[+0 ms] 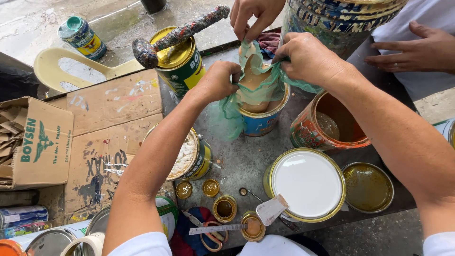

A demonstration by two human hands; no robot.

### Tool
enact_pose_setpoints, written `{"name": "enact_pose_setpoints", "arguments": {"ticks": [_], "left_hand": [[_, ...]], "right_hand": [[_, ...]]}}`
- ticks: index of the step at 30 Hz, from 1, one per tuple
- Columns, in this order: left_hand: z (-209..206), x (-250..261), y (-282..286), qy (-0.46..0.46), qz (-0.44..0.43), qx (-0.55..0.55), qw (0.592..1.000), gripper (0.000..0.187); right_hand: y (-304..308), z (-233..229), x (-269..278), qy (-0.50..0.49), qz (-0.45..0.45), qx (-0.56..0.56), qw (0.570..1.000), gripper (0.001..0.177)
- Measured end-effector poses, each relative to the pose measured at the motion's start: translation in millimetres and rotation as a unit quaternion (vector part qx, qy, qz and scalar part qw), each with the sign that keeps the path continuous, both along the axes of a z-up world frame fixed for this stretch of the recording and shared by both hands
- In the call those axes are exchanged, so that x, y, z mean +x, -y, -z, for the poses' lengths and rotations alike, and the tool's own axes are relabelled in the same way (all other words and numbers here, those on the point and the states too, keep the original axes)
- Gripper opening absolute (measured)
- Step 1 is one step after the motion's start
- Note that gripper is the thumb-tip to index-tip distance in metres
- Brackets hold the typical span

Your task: Straining paint through a mesh filter while pouring it from a large bucket into a smaller can.

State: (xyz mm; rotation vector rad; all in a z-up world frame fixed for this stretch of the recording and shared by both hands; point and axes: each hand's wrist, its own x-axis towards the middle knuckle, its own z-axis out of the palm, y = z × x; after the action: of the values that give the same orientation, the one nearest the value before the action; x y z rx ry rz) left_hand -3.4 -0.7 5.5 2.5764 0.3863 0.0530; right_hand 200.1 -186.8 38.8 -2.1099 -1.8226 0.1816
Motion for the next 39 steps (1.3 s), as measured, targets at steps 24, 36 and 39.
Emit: {"name": "enact_pose_setpoints", "arguments": {"ticks": [24, 36, 39], "left_hand": [[-30.4, 22.7, 6.9, -0.056, -0.007, -0.057, 0.997, 0.023], [-50.2, 28.2, 20.9, -0.073, -0.036, -0.057, 0.995, 0.015], [-50.8, 31.2, 23.0, -0.076, -0.049, -0.086, 0.992, 0.017]], "right_hand": [[4.5, 8.5, 7.5, 0.018, 0.022, -0.047, 0.999, 0.034], [0.3, 26.1, 7.2, -0.011, -0.017, -0.017, 1.0, 0.036], [-2.6, 28.3, 3.2, -0.024, -0.009, -0.047, 0.999, 0.032]]}}
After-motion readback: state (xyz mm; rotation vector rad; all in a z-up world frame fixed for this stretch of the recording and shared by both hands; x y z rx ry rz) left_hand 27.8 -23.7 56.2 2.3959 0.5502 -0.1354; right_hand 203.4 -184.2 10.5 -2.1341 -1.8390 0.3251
